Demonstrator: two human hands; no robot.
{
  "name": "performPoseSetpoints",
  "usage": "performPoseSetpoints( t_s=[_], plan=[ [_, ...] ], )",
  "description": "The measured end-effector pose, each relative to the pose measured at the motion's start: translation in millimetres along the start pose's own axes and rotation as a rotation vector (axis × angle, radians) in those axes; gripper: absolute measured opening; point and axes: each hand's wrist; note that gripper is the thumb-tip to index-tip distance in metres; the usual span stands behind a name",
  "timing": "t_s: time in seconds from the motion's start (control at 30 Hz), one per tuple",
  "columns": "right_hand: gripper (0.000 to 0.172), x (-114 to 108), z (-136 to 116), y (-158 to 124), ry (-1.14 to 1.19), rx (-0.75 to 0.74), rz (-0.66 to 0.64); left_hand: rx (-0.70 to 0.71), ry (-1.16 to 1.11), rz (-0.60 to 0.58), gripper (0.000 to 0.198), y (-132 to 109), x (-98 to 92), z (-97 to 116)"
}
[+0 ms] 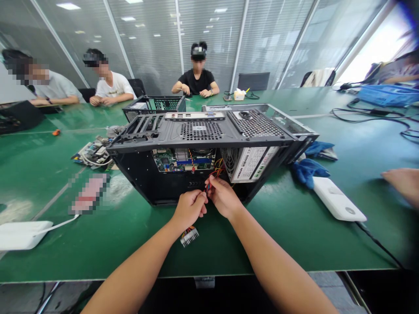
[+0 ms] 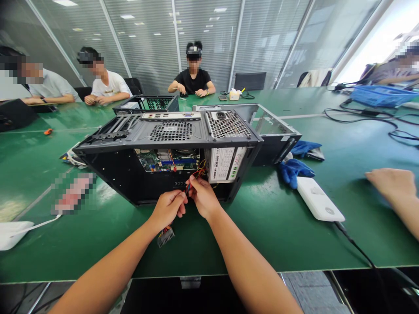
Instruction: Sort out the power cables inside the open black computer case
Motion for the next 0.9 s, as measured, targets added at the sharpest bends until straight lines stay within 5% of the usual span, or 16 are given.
performPoseSetpoints(
  t_s=[0.47,0.9],
  plan=[
    [0.037,-1,1,1,0.001,0.002,-0.006,0.023,0.061,0.049,0.029,-1,-2.2,3],
    [0.037,1,1,1,0.038,-0.001,0.033,-0.073,-0.213,-0.069,0.032,7,1.7,-8]
  ],
)
Point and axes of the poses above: each hand's wrist, its own y-axis towards the middle knuckle, its own x-axis out of the palm, z = x × y, and after that the axes turned 6 degrees about y, right-handed
